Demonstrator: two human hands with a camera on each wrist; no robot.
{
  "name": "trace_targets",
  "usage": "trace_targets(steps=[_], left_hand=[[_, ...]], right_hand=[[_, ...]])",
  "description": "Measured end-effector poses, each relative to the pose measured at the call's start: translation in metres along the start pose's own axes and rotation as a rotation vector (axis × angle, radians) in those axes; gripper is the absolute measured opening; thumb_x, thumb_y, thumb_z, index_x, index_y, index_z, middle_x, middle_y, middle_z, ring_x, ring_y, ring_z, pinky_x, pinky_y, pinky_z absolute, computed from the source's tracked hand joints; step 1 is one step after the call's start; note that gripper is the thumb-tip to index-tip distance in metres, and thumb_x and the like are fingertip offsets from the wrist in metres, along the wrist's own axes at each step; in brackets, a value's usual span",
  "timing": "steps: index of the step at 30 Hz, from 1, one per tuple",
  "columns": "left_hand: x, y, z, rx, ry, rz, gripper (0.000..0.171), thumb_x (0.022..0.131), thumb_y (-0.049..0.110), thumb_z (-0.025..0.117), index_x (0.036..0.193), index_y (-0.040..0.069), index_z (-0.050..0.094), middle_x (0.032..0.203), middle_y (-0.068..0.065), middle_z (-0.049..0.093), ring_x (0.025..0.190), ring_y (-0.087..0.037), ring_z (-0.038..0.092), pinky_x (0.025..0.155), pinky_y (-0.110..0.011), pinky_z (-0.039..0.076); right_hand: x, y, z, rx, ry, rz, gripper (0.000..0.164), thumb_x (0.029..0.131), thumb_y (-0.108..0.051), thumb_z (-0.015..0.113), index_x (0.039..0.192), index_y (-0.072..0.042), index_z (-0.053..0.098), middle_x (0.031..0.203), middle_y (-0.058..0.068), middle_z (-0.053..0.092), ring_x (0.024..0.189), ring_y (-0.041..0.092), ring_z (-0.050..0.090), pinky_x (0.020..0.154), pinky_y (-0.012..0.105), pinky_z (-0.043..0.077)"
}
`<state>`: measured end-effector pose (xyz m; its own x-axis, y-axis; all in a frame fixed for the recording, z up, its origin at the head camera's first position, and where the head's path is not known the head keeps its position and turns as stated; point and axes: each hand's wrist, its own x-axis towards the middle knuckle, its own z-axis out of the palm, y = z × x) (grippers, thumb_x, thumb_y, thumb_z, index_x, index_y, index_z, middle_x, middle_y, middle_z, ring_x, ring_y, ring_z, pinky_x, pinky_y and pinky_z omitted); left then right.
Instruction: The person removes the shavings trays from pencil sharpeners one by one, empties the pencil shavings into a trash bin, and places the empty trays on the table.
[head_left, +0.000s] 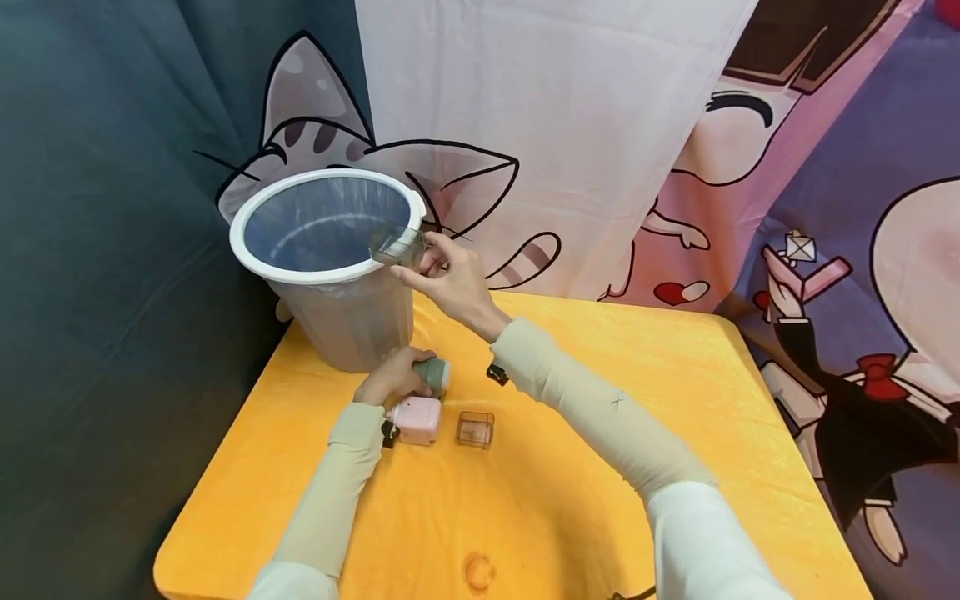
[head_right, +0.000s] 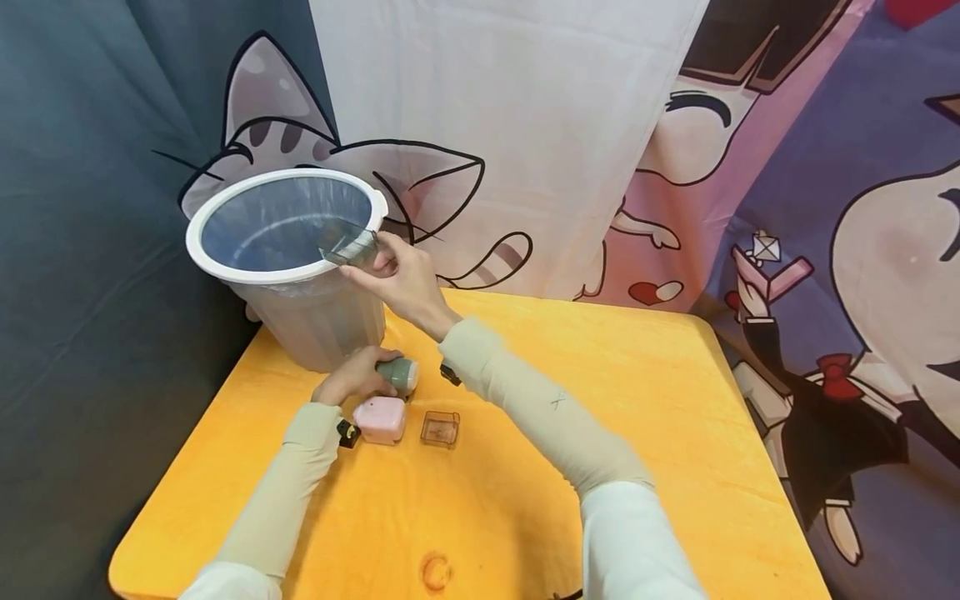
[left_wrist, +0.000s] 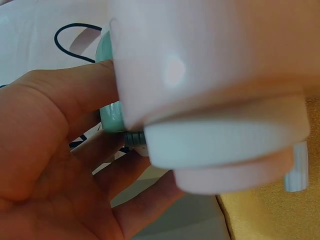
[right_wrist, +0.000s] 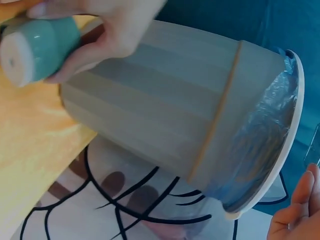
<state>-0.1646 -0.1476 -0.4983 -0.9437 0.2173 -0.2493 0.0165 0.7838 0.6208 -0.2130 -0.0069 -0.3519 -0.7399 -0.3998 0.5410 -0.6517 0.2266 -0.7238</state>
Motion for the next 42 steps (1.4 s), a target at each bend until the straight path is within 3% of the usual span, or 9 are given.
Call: trace_targets(steps=[6,13,15,22,28,33,42], left_hand=[[-0.001,-0.001,0.001,0.014,0.000,-0.041,0.065,0.069,0.018,0.080,0.129,0.017,0.054,0.118,-0.007,0.058,0.092,-0.025,0.050,0.078,-0.039,0.040],[-0.002,-0.002,0.001,0.028,0.019,-0.021,0.065,0.069,0.019,0.080,0.129,0.016,0.055,0.119,-0.006,0.059,0.092,-0.024,0.052,0.079,-0.039,0.041],[-0.002,-0.002,0.001,0.032,0.023,-0.029,0.065,0.069,0.019,0.081,0.128,0.017,0.055,0.119,-0.006,0.059,0.093,-0.024,0.051,0.080,-0.039,0.041],[-0.002,-0.003,0.000,0.016,0.026,-0.026,0.064,0.069,0.017,0.080,0.128,0.016,0.056,0.118,-0.007,0.059,0.092,-0.024,0.051,0.078,-0.039,0.041],[-0.002,-0.003,0.001,0.018,0.017,-0.036,0.065,0.069,0.017,0.081,0.129,0.017,0.055,0.119,-0.008,0.058,0.093,-0.025,0.050,0.078,-0.039,0.039],[-0.003,-0.003,0.001,0.007,0.026,-0.035,0.067,0.067,0.017,0.081,0.129,0.017,0.055,0.119,-0.007,0.058,0.092,-0.025,0.050,0.078,-0.039,0.039],[-0.004,-0.002,0.002,-0.015,0.028,-0.017,0.065,0.068,0.014,0.081,0.128,0.016,0.056,0.121,-0.008,0.058,0.096,-0.026,0.050,0.082,-0.041,0.039]], right_hand=[[-0.020,0.015,-0.010,0.019,-0.032,0.043,0.065,0.076,-0.037,0.074,0.127,-0.003,0.052,0.080,0.003,0.061,0.069,0.011,0.053,0.064,0.025,0.045],[-0.043,0.037,-0.021,0.053,-0.093,0.063,0.065,0.075,-0.029,0.076,0.128,-0.001,0.051,0.082,0.004,0.062,0.074,0.016,0.054,0.074,0.042,0.044],[-0.049,0.042,-0.024,0.066,-0.105,0.067,0.065,0.075,-0.029,0.076,0.128,-0.001,0.050,0.082,0.003,0.062,0.075,0.016,0.054,0.074,0.041,0.045],[-0.067,0.032,-0.039,0.091,-0.158,0.117,0.061,0.078,-0.012,0.073,0.131,0.004,0.046,0.087,0.017,0.062,0.077,0.029,0.053,0.071,0.040,0.043],[-0.091,0.078,-0.038,0.056,-0.197,0.181,0.063,0.076,-0.028,0.075,0.130,-0.008,0.050,0.085,0.005,0.063,0.073,0.020,0.052,0.068,0.033,0.044],[-0.112,0.103,-0.037,0.023,-0.221,0.251,0.065,0.075,-0.038,0.075,0.127,-0.007,0.052,0.083,-0.001,0.061,0.069,0.015,0.051,0.062,0.028,0.043],[-0.147,0.137,-0.032,-0.006,-0.230,0.351,0.067,0.073,-0.041,0.075,0.126,-0.007,0.053,0.082,-0.003,0.061,0.070,0.015,0.052,0.062,0.028,0.045]])
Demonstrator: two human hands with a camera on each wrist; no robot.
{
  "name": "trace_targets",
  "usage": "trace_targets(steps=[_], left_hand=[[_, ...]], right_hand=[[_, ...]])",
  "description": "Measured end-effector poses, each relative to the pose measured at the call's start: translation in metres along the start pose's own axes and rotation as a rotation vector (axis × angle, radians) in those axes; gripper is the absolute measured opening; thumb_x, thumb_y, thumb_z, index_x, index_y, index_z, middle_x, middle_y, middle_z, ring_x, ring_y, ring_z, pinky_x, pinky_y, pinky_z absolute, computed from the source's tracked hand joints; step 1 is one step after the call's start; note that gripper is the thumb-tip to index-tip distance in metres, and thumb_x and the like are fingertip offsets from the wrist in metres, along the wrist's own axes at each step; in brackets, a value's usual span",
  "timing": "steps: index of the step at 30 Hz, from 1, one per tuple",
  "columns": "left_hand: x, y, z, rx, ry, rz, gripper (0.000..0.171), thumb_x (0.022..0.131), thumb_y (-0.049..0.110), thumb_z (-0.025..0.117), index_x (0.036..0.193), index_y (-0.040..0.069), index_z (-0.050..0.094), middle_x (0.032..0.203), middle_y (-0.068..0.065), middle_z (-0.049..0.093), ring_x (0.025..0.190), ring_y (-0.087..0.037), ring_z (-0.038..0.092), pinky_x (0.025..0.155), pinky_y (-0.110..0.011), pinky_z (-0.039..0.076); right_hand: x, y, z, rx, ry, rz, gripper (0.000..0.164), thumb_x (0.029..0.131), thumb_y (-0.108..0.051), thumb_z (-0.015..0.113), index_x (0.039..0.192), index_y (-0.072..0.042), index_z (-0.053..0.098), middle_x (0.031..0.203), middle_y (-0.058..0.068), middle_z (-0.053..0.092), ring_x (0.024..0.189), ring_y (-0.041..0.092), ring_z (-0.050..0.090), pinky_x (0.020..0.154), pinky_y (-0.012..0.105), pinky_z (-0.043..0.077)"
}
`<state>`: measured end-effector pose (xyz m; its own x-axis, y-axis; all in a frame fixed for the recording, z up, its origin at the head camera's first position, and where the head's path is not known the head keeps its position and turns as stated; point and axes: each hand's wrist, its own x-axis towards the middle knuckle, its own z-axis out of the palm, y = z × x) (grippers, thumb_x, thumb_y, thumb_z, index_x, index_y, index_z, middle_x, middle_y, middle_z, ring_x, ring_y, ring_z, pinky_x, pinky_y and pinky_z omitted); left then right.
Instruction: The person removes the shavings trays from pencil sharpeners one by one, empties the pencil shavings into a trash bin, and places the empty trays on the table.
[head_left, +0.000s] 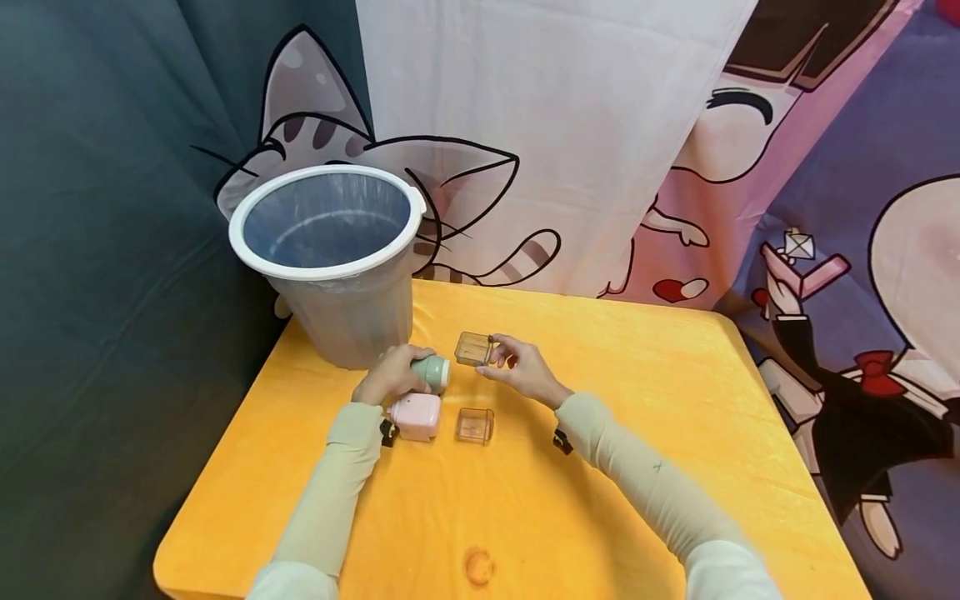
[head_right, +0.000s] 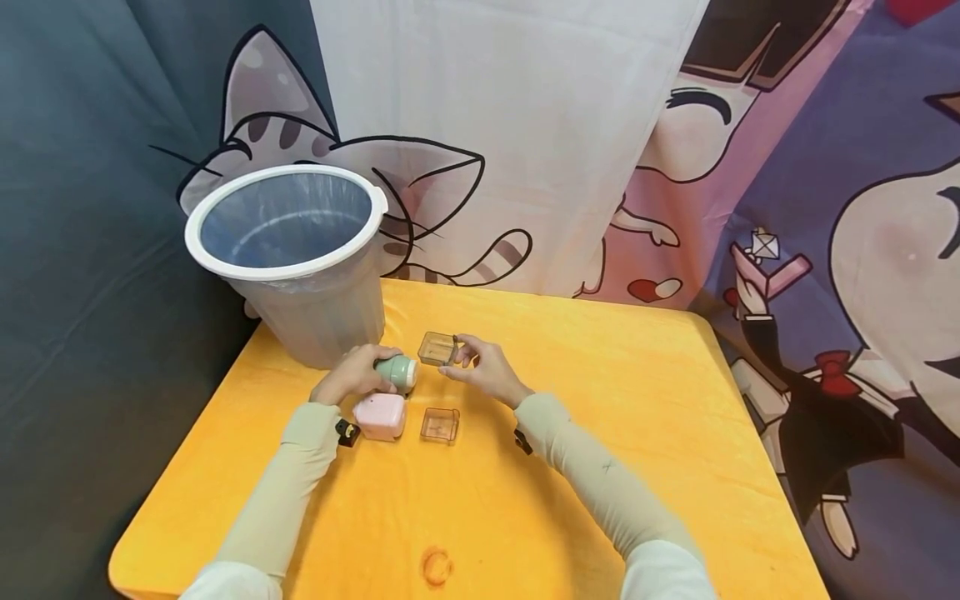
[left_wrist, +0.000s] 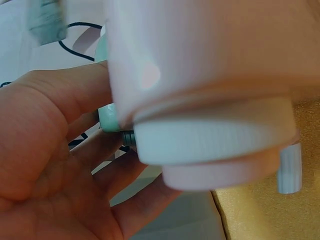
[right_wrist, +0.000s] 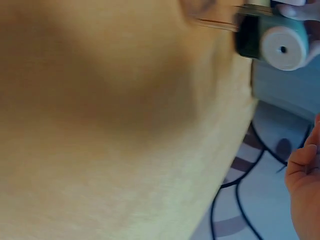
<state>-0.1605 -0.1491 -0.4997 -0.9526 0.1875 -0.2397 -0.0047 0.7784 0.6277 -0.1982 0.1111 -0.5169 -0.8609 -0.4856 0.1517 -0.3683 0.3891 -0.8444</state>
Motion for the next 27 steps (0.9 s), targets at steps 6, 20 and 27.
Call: trace_targets(steps=[6,20,27], left_hand=[[0.001,-0.002,0.001,0.016,0.007,-0.005,0.066,0.068,0.015,0.081,0.129,0.017,0.055,0.122,-0.007,0.058,0.096,-0.025,0.050,0.082,-0.041,0.039],[0.002,-0.002,0.002,-0.028,-0.004,-0.017,0.064,0.070,0.014,0.080,0.129,0.016,0.055,0.119,-0.006,0.058,0.096,-0.026,0.049,0.084,-0.041,0.038],[0.002,-0.003,0.001,-0.016,0.004,0.004,0.064,0.069,0.014,0.080,0.128,0.016,0.056,0.118,-0.007,0.059,0.095,-0.025,0.049,0.082,-0.041,0.039]], right_hand=[[-0.009,0.019,0.009,0.005,-0.006,0.048,0.069,0.072,-0.039,0.076,0.127,-0.005,0.052,0.083,0.000,0.061,0.071,0.014,0.053,0.064,0.031,0.045],[-0.023,0.044,0.019,-0.024,-0.071,0.084,0.067,0.074,-0.031,0.077,0.128,-0.002,0.049,0.084,0.003,0.061,0.078,0.014,0.056,0.070,0.029,0.047],[-0.022,0.052,0.025,-0.006,-0.094,0.104,0.068,0.074,-0.031,0.077,0.129,-0.002,0.048,0.086,0.003,0.061,0.076,0.015,0.055,0.071,0.028,0.046]])
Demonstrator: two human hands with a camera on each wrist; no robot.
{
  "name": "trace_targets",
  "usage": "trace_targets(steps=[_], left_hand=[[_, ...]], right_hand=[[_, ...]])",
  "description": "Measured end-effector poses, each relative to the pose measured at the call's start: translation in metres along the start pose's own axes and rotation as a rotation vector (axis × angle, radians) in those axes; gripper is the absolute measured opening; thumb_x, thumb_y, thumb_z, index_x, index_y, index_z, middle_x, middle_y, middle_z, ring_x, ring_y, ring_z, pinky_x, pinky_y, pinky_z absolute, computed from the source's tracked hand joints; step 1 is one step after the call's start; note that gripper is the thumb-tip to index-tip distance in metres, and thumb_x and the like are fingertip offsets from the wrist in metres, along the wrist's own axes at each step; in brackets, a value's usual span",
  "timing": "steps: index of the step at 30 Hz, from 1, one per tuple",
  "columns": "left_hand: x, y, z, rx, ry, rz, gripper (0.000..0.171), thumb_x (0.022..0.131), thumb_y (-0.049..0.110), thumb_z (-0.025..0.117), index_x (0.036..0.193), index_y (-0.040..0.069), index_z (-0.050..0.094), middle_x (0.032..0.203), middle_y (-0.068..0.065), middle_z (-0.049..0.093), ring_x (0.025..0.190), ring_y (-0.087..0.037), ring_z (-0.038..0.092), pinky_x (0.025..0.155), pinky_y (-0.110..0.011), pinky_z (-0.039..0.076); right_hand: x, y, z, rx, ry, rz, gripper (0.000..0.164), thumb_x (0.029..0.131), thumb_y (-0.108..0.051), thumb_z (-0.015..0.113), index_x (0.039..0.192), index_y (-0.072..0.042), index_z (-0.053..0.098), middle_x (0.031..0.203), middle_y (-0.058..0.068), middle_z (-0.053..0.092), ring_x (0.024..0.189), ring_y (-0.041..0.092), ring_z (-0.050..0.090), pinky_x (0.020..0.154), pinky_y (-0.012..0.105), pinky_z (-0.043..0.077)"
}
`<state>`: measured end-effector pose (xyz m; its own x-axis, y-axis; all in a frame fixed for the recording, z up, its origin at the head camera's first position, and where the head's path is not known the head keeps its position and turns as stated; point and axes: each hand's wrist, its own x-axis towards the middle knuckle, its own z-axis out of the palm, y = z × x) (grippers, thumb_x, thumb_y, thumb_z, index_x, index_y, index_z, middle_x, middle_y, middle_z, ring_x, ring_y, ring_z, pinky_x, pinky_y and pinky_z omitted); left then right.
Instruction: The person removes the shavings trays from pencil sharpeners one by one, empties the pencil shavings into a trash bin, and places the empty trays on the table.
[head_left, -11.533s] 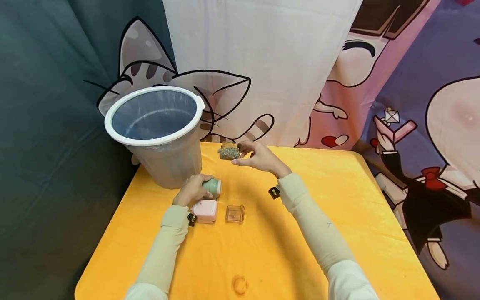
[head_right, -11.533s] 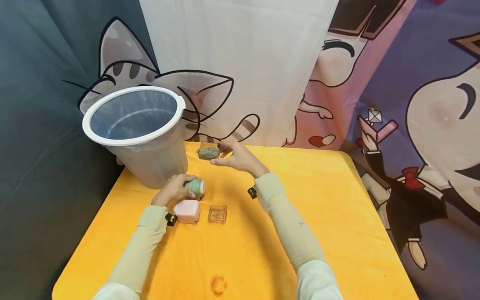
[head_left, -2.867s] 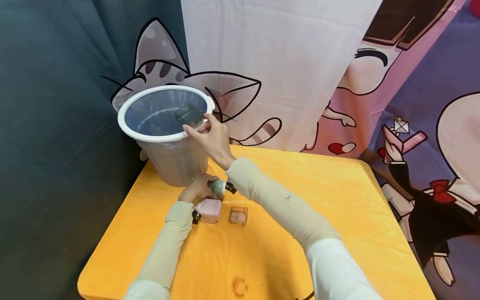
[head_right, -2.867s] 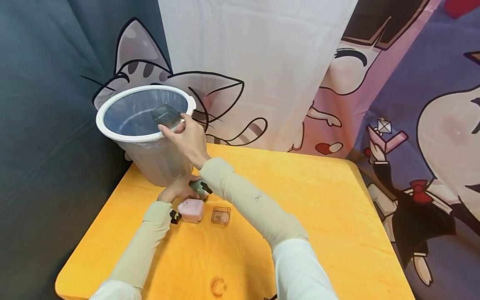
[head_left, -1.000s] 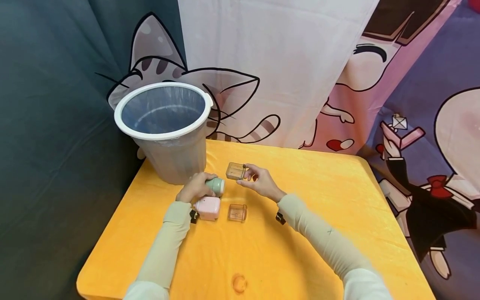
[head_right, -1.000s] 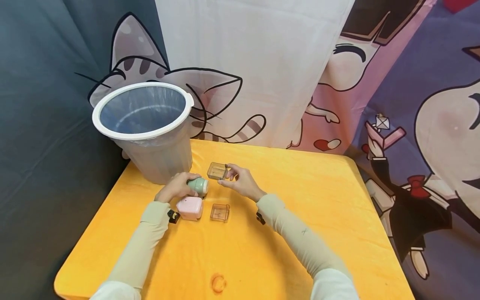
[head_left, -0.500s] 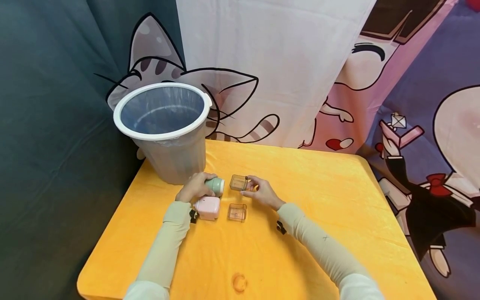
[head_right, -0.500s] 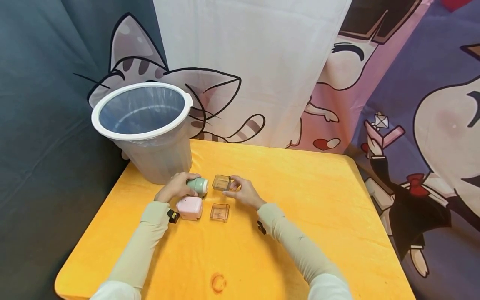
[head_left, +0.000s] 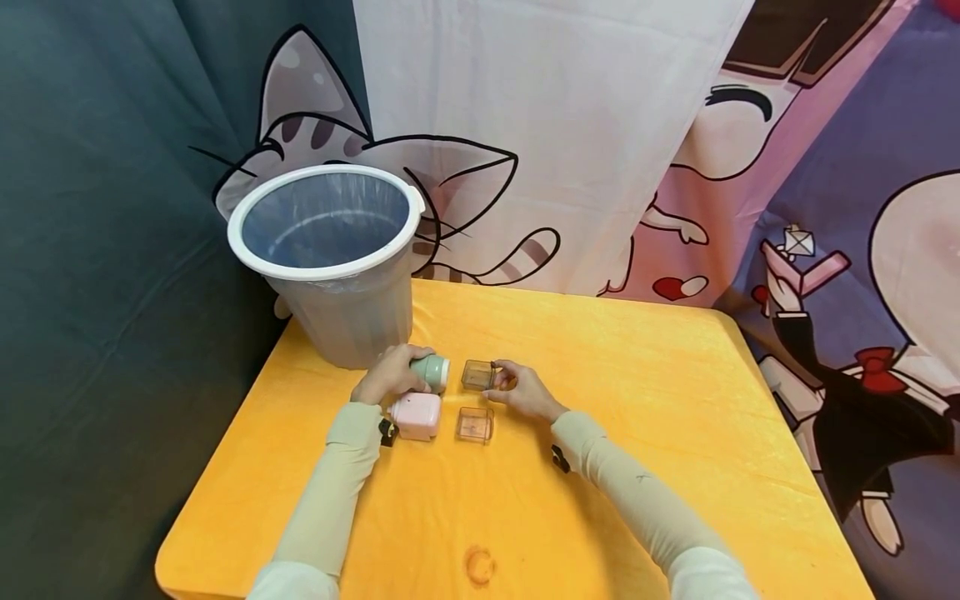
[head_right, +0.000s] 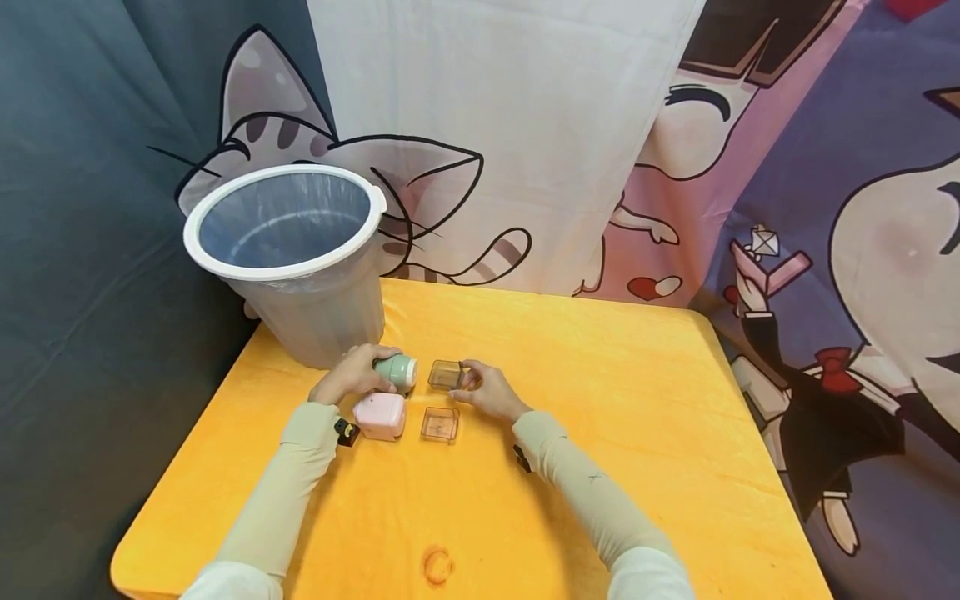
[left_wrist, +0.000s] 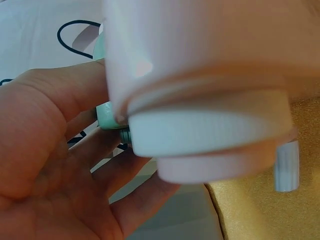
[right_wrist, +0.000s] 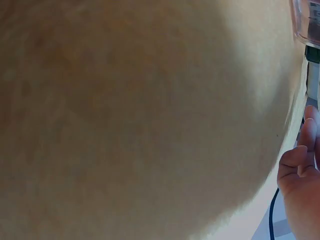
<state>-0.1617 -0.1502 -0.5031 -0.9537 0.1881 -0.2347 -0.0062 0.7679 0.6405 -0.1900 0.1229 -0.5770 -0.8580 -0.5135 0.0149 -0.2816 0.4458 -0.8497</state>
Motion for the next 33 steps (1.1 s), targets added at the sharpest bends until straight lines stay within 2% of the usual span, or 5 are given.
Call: trace_targets(steps=[8,12,15,21,33], left_hand=[[0.001,0.000,0.001,0.001,0.005,0.004,0.065,0.068,0.014,0.081,0.128,0.016,0.056,0.121,-0.007,0.058,0.096,-0.026,0.049,0.083,-0.041,0.039],[0.001,0.000,0.001,-0.005,0.007,0.004,0.065,0.068,0.013,0.080,0.128,0.016,0.056,0.121,-0.008,0.058,0.096,-0.026,0.049,0.083,-0.042,0.039],[0.001,0.000,0.001,-0.008,0.010,0.006,0.064,0.069,0.013,0.080,0.128,0.016,0.056,0.120,-0.007,0.058,0.096,-0.026,0.049,0.083,-0.041,0.039],[0.001,0.000,0.001,-0.006,0.008,0.015,0.065,0.068,0.013,0.081,0.128,0.015,0.056,0.120,-0.007,0.058,0.096,-0.026,0.049,0.083,-0.042,0.039],[-0.001,0.000,0.001,-0.019,0.008,-0.006,0.063,0.070,0.013,0.079,0.129,0.016,0.055,0.122,-0.006,0.057,0.098,-0.025,0.049,0.085,-0.042,0.039]], right_hand=[[0.001,-0.001,0.002,0.044,-0.053,0.008,0.067,0.076,-0.024,0.076,0.130,0.001,0.046,0.092,0.017,0.061,0.080,0.026,0.055,0.076,0.040,0.046],[-0.004,-0.015,-0.003,0.023,-0.096,-0.008,0.066,0.078,-0.016,0.074,0.130,0.009,0.042,0.092,0.022,0.059,0.079,0.031,0.055,0.074,0.032,0.046],[-0.002,-0.008,-0.002,-0.014,-0.103,-0.011,0.068,0.077,-0.022,0.075,0.131,0.005,0.043,0.089,0.014,0.061,0.076,0.026,0.056,0.068,0.025,0.046],[0.004,0.008,0.000,-0.042,-0.129,0.034,0.074,0.073,-0.034,0.077,0.132,-0.002,0.046,0.079,0.003,0.060,0.069,0.016,0.054,0.068,0.027,0.046],[0.010,0.006,-0.005,-0.089,-0.226,0.101,0.077,0.075,-0.027,0.076,0.136,0.002,0.039,0.073,-0.001,0.062,0.066,0.012,0.056,0.073,0.028,0.046]])
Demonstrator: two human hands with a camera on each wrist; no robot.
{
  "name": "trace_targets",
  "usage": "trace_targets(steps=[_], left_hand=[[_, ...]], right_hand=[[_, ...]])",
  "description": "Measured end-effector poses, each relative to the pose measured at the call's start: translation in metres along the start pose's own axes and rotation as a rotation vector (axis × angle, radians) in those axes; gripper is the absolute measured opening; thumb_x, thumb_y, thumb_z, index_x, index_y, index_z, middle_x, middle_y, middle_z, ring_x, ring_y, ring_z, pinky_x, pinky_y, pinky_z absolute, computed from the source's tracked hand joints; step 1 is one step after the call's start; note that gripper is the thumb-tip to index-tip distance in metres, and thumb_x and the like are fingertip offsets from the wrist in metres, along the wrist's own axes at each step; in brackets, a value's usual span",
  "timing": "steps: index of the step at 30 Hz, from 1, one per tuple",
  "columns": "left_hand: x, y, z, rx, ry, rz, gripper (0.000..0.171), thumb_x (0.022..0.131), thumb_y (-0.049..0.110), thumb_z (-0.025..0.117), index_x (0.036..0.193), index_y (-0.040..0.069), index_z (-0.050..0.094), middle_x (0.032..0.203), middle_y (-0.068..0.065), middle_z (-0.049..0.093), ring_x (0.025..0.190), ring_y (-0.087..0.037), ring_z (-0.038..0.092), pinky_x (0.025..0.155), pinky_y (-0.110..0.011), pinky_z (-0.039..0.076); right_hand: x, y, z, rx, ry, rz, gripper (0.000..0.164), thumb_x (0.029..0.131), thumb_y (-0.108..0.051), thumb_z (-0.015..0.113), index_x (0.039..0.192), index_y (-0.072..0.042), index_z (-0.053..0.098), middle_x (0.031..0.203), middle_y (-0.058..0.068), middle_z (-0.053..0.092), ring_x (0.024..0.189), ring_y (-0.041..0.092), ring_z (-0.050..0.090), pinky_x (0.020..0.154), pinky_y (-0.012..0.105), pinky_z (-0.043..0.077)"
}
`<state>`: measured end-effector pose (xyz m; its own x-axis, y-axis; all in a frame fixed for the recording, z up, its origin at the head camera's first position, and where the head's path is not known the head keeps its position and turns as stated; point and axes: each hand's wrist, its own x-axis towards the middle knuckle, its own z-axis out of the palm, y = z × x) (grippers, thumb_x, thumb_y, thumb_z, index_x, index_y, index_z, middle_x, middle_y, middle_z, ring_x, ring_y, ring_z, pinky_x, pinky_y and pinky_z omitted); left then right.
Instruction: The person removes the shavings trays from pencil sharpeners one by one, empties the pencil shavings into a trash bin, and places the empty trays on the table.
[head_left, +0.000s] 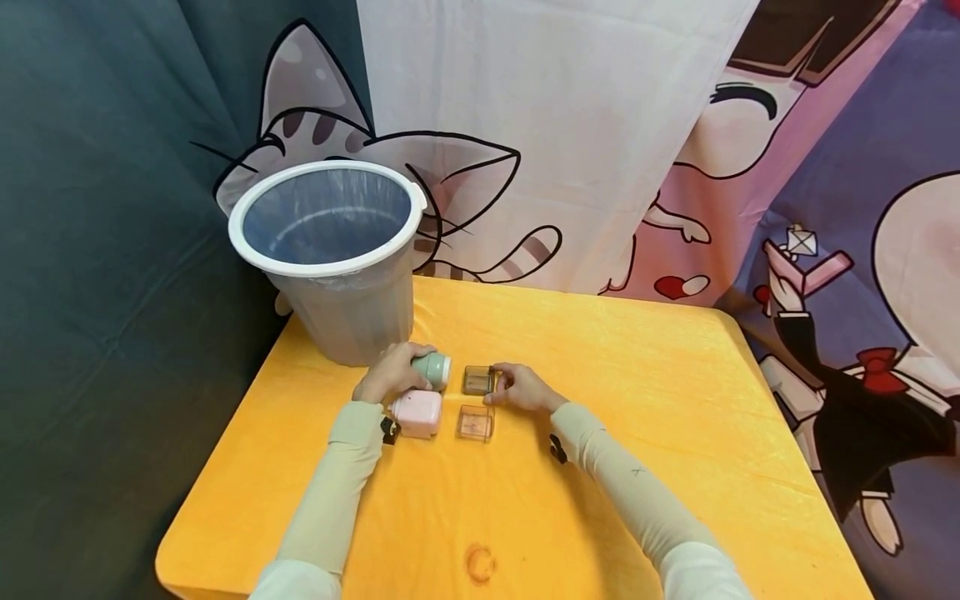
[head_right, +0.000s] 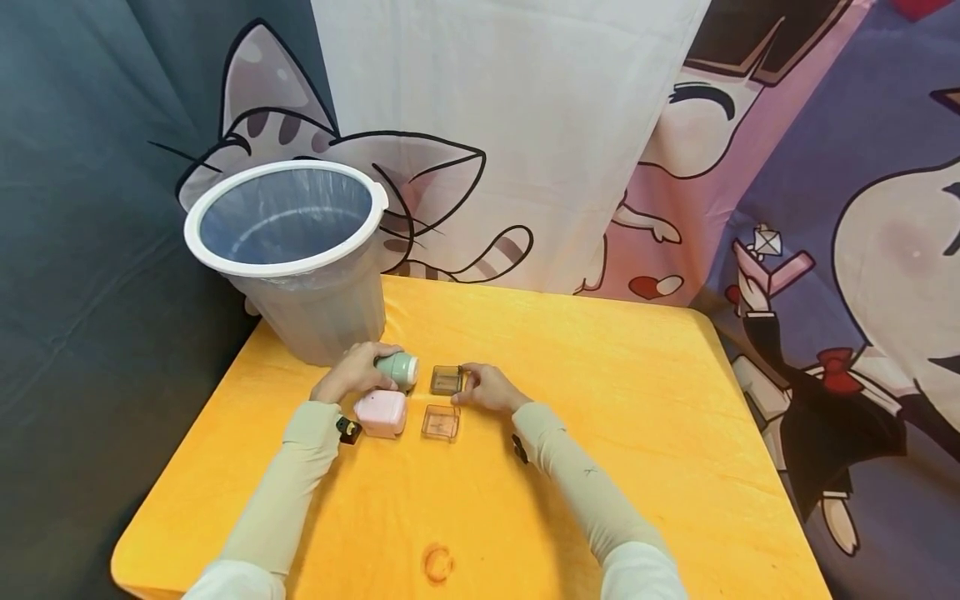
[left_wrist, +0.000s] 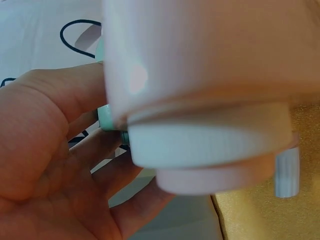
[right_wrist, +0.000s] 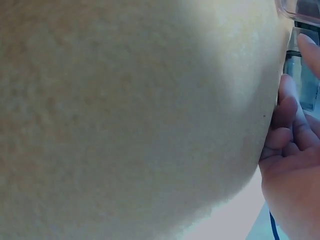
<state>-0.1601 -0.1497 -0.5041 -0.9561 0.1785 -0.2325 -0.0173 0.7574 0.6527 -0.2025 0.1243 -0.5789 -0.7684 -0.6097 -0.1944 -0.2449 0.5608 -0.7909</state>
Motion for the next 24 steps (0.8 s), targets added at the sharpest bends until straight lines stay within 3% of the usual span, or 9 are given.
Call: trace_targets(steps=[9,15,20,24], left_hand=[[-0.004,-0.003,0.002,0.026,0.027,0.042,0.063,0.071,0.015,0.078,0.130,0.017,0.054,0.121,-0.004,0.058,0.093,-0.024,0.050,0.081,-0.039,0.039],[-0.008,-0.012,0.002,-0.086,0.022,0.086,0.068,0.073,0.012,0.076,0.134,0.015,0.048,0.134,-0.008,0.049,0.105,-0.027,0.050,0.090,-0.043,0.039],[-0.012,-0.016,-0.001,-0.165,0.021,0.076,0.072,0.076,0.012,0.074,0.140,0.018,0.040,0.146,-0.013,0.031,0.131,-0.032,0.032,0.105,-0.049,0.024],[-0.020,-0.015,-0.006,-0.185,0.028,0.071,0.070,0.081,0.014,0.070,0.142,0.020,0.037,0.149,-0.011,0.025,0.136,-0.029,0.022,0.107,-0.048,0.019]], right_hand=[[-0.010,0.000,-0.002,0.123,0.011,0.009,0.071,0.078,-0.011,0.073,0.136,0.006,0.035,0.085,0.006,0.063,0.074,0.015,0.057,0.069,0.025,0.046],[-0.024,-0.003,-0.007,0.196,0.035,0.065,0.065,0.083,-0.020,0.069,0.134,0.006,0.038,0.093,0.009,0.062,0.082,0.018,0.057,0.071,0.027,0.045],[-0.037,-0.002,-0.012,0.197,0.087,0.101,0.059,0.085,-0.029,0.065,0.128,0.005,0.045,0.096,0.008,0.062,0.086,0.017,0.057,0.076,0.030,0.045],[-0.052,0.000,-0.014,0.168,0.130,0.120,0.055,0.087,-0.032,0.063,0.127,0.002,0.048,0.098,0.006,0.061,0.088,0.017,0.056,0.079,0.032,0.044]])
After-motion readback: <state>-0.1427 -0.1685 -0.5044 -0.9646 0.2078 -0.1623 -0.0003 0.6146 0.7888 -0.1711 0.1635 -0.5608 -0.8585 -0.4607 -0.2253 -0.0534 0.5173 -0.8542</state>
